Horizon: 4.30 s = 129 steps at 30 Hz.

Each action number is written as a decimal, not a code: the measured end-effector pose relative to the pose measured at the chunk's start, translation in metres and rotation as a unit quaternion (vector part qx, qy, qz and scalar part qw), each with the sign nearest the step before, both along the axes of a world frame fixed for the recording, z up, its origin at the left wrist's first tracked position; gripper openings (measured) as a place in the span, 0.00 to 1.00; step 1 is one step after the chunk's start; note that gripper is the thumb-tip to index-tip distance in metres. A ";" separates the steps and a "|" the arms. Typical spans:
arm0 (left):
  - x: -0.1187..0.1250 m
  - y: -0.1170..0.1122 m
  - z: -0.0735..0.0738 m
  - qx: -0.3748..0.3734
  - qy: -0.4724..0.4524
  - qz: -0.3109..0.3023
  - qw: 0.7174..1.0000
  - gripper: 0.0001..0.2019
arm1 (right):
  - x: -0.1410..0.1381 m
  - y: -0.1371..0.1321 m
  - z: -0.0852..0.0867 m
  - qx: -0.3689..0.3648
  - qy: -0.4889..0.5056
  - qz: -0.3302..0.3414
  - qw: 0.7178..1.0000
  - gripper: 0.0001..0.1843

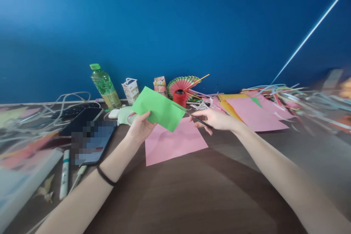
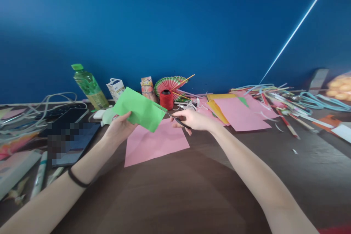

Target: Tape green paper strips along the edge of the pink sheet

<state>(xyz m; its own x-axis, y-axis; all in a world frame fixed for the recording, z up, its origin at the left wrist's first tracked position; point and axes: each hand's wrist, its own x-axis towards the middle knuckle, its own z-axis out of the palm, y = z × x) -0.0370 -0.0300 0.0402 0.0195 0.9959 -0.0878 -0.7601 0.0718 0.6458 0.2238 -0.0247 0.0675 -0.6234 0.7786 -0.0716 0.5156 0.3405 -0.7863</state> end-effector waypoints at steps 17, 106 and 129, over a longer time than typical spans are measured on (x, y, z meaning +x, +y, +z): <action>0.011 -0.007 -0.002 -0.026 0.056 -0.030 0.998 0.19 | 0.002 0.006 -0.010 -0.090 0.037 0.043 0.994 0.24; 0.023 -0.022 -0.002 0.001 0.116 -0.102 0.988 0.12 | -0.012 -0.004 -0.009 -0.086 0.115 0.062 0.988 0.20; 0.027 -0.027 -0.004 -0.010 0.131 -0.138 0.982 0.17 | -0.018 -0.008 -0.007 -0.046 0.123 0.060 0.990 0.23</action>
